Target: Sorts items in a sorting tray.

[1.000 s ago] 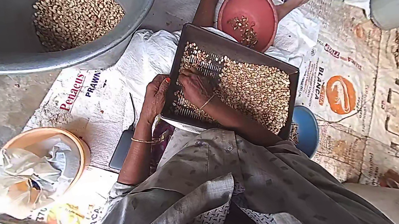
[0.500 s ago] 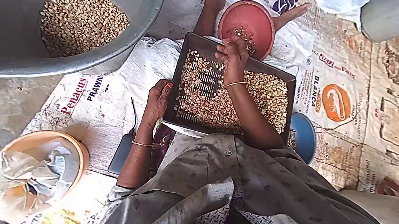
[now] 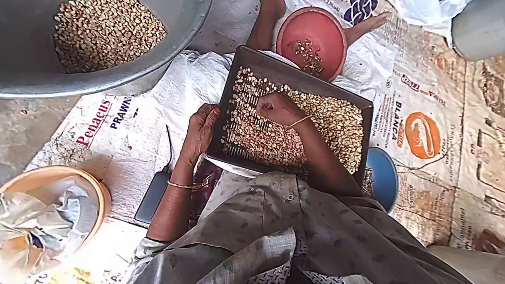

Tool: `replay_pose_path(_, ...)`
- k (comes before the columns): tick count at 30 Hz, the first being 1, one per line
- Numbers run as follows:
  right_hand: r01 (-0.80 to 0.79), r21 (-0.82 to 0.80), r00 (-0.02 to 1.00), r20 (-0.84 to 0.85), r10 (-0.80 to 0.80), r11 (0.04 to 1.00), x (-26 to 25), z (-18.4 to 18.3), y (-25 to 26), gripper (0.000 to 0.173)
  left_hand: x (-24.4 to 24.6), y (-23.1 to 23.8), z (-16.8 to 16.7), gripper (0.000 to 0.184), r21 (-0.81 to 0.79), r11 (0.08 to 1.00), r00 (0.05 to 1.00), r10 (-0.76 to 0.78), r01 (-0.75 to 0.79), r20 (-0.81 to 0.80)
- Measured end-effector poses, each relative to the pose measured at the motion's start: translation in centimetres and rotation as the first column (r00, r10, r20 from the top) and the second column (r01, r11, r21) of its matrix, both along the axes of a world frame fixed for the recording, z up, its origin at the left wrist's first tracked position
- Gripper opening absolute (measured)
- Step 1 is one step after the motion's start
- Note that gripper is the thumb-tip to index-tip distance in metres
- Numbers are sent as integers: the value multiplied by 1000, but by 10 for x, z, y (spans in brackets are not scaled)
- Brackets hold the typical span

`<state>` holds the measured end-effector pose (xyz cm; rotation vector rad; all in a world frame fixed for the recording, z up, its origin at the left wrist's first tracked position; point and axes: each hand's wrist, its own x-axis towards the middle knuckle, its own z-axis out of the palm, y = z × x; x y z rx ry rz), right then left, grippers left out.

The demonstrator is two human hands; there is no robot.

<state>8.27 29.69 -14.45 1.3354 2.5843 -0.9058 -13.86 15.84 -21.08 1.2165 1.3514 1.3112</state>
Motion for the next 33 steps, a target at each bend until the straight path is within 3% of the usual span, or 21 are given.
replay_pose_path(2, 26, -128, 995, -95, -38, 991, -2, 8, 3, 18, 0, 0, -1, 35, 1, 1000, 1000, -2, 2, -5)
replay_pose_path(6, 131, 160, 974, -205, -97, 978, -31, 6, 30, 30, 0, 0, 0, 34, -5, 1000, 1000, 3, -3, -3)
replay_pose_path(12, 134, 403, 990, -25, -136, 905, -74, -26, 42, 31, 0, 0, 0, 34, 0, 1000, 1000, 5, -5, -2)
replay_pose_path(15, 84, 287, 993, 58, -105, 954, -72, -15, 42, 27, -1, 0, 0, 34, -4, 1000, 1000, 0, 0, 15)
replay_pose_path(17, 99, 203, 995, -25, -95, 974, -55, -8, 48, 23, -1, 0, 0, 34, -6, 1000, 1000, -5, 5, 18)
replay_pose_path(22, 314, 115, 935, -211, -286, 942, -22, -2, 55, 26, 0, -1, -2, 33, -1, 1000, 999, 5, -5, 36)
replay_pose_path(26, 227, 163, 935, -312, -168, 960, -34, -17, 40, 23, 0, -1, -1, 34, 7, 1000, 1000, 2, -2, 21)
replay_pose_path(30, 111, 298, 990, -114, -80, 948, -58, -28, 24, 20, 0, -1, 1, 35, -9, 1000, 1000, 3, -3, 1)
replay_pose_path(33, 81, 288, 994, 43, -97, 954, -66, -18, 17, 24, 0, -1, 1, 35, -16, 1000, 1000, 3, -3, 9)
